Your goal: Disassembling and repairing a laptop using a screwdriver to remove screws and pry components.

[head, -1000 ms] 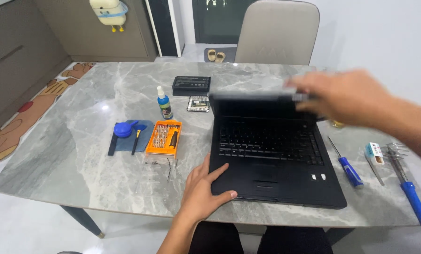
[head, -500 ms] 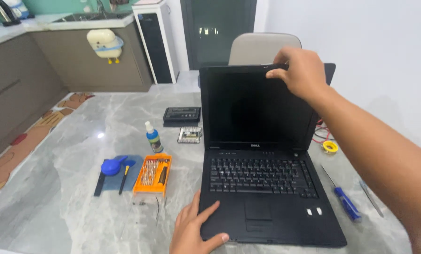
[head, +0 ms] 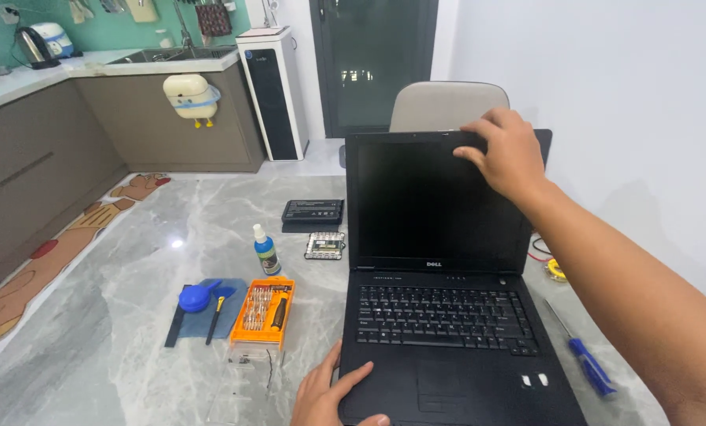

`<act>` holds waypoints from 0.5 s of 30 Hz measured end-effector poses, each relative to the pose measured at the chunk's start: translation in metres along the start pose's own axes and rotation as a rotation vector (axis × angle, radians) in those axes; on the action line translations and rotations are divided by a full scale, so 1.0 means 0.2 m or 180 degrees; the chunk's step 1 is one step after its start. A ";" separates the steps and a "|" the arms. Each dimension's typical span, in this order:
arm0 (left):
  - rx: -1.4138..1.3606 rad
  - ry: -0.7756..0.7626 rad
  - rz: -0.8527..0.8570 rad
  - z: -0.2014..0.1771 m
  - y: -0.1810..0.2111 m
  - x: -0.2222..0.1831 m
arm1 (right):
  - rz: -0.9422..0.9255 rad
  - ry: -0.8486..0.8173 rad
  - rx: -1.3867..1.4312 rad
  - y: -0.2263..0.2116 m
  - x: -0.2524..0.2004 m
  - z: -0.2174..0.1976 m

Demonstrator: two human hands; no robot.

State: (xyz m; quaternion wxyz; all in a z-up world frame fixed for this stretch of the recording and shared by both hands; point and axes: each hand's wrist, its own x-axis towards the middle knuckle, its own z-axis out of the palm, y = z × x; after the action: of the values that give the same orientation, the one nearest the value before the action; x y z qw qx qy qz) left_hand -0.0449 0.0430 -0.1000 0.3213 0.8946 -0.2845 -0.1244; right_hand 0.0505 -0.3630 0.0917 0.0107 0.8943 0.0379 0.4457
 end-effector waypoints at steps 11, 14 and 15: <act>-0.0060 -0.0081 -0.0158 -0.06 0.10 -0.06 | 0.0331 0.0084 0.0198 -0.22 -0.59 -0.44; -0.0044 0.0122 0.0071 -0.02 0.06 -0.07 | 0.0773 -0.0205 0.0216 -0.26 -0.86 -0.54; -0.0055 0.0497 0.0413 0.02 0.04 -0.07 | 0.0959 -0.0388 0.0214 -0.27 -0.95 -0.57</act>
State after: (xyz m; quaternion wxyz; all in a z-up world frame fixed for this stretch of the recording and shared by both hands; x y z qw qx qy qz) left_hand -0.0604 0.0447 -0.0977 0.3576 0.8785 -0.3149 -0.0357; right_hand -0.1583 -0.3254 0.0063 -0.0838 0.9151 -0.0824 0.3856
